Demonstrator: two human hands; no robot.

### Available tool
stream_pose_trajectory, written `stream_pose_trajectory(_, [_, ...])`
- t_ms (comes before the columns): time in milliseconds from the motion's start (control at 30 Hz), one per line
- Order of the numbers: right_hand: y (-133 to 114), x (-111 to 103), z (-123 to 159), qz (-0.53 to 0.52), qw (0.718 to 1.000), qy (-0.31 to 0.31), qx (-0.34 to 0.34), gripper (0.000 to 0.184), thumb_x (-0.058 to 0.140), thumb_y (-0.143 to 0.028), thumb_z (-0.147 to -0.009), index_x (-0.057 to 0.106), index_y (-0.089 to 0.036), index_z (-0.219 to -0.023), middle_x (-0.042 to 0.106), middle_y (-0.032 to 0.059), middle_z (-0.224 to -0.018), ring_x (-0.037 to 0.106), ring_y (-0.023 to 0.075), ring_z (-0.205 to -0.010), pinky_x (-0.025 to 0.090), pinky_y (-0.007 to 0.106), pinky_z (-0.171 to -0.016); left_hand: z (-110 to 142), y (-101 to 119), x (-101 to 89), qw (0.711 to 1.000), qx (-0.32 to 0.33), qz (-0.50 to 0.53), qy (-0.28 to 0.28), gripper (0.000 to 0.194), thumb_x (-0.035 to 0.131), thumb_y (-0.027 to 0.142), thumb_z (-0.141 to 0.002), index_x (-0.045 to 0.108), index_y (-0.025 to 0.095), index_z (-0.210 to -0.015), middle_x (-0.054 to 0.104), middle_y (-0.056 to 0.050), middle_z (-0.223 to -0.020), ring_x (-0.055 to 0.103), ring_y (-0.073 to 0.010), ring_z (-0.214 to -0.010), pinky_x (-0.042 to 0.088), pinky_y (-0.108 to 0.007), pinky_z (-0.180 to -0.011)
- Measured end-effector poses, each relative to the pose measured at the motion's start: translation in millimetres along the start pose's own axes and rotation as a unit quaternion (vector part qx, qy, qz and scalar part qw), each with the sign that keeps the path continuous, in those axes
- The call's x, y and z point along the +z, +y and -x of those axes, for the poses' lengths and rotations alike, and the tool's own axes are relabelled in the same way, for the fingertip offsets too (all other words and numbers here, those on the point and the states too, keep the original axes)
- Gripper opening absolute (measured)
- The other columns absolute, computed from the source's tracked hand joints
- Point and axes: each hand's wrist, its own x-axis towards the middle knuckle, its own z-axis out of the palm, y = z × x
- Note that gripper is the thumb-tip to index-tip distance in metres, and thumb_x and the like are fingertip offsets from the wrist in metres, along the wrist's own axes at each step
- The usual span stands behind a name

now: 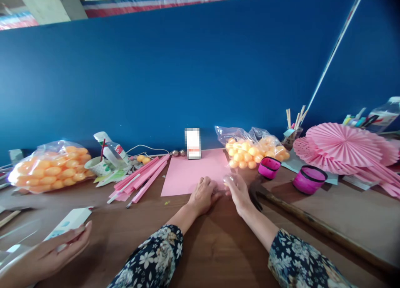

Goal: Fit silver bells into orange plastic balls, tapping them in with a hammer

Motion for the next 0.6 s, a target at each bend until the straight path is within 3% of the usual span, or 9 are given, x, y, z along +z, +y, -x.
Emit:
stream_pose_trajectory(300, [-3.4, -0.1, 2.9, -0.016, 1.0, -0.006, -0.001, 0.032, 0.059, -0.043, -0.069, 0.055, -0.018, -0.088, 0.056, -0.0021, -0.064, 0.055, 0.0115, -0.056, 0.044, 0.02, -0.044, -0.7, 0.1, 3.3, 1.0, -0.017, -0.008, -0.006, 0.015, 0.037, 0.03, -0.086, 0.048, 0.019, -0.087, 0.045, -0.005, -0.091, 0.042, -0.0182, -0.086, 0.041, -0.033, -0.076])
stream_pose_trajectory(600, [-2.4, -0.5, 2.9, -0.016, 1.0, -0.008, -0.003, 0.031, 0.058, -0.043, -0.07, 0.055, -0.018, -0.088, 0.055, -0.0019, -0.065, 0.053, 0.0106, -0.054, 0.044, 0.02, -0.044, -0.9, 1.4, 2.9, 0.999, -0.021, -0.038, -0.021, 0.019, 0.035, 0.032, -0.087, 0.049, 0.019, -0.088, 0.05, -0.005, -0.089, 0.047, -0.0175, -0.083, 0.041, -0.032, -0.075])
